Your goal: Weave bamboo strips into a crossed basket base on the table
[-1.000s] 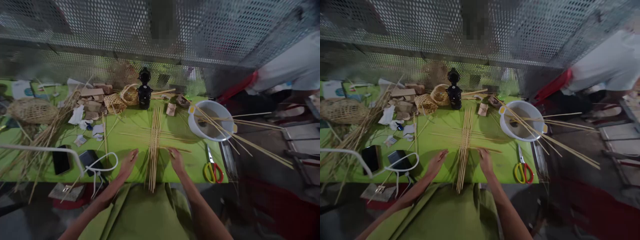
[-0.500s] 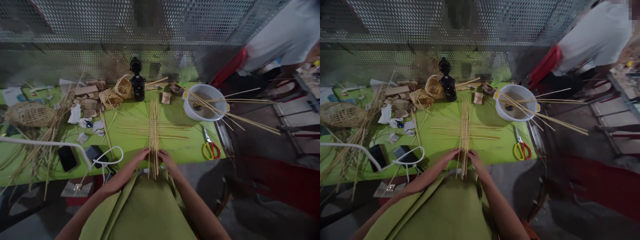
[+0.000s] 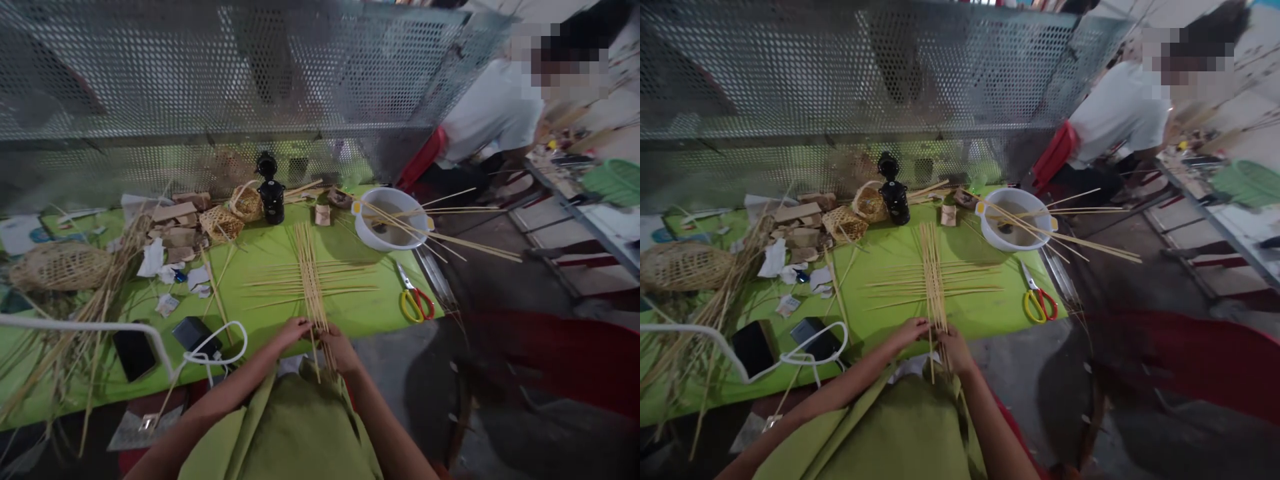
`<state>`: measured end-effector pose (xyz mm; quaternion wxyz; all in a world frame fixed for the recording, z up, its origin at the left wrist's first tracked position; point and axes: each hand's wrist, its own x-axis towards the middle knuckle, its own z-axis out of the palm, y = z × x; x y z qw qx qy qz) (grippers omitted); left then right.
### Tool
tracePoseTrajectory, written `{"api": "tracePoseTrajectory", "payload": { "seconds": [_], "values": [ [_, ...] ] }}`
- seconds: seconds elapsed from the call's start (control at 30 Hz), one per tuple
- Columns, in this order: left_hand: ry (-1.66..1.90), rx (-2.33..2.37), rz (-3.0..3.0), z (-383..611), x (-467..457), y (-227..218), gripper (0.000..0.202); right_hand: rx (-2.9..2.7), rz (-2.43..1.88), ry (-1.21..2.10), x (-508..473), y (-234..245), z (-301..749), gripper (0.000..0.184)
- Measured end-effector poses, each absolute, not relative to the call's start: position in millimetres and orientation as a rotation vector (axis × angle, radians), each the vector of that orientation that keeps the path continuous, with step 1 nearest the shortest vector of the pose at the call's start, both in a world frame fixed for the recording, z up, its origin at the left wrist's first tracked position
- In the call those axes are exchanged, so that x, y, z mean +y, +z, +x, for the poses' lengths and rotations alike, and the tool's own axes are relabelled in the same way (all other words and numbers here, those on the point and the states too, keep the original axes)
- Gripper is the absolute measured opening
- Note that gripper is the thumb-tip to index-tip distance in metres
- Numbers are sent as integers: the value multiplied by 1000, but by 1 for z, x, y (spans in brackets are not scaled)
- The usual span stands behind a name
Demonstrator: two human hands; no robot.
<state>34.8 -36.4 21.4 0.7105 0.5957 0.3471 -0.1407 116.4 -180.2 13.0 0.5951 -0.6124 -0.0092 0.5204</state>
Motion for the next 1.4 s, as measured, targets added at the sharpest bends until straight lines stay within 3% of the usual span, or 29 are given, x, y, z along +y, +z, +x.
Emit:
{"api": "tracePoseTrajectory", "payload": {
  "seconds": [0.2,0.4,0.6,0.8,1.0,1.1,1.17,1.23,1.3,1.4],
  "values": [
    [-309,770,1358,11,-1,55,53,59,-1483,1186,-208,33,121,45],
    [-102,712,1360,13,46,101,68,-152,-1592,1185,-250,79,129,29],
    [91,556,1508,37,65,143,56,-440,-1835,1295,-291,128,165,25],
    [175,108,1844,73,38,195,45,-816,-2119,1250,-289,206,210,15],
    [68,-403,2205,119,-20,234,53,-1209,-2358,1255,-233,279,242,18],
    [-84,-350,2262,139,-31,227,37,-1452,-2480,1240,-203,303,245,18],
    [-230,-234,2207,150,-30,218,19,-1608,-2635,1007,-190,319,245,15],
    [-300,-134,2033,158,-25,211,20,-1714,-2726,453,-187,336,244,19],
    [-275,-84,1893,164,-17,208,25,-1619,-2630,-176,-196,352,245,38],
    [-230,17,1713,166,-8,208,33,-1153,-2303,-653,-223,355,250,55]
  ]
}}
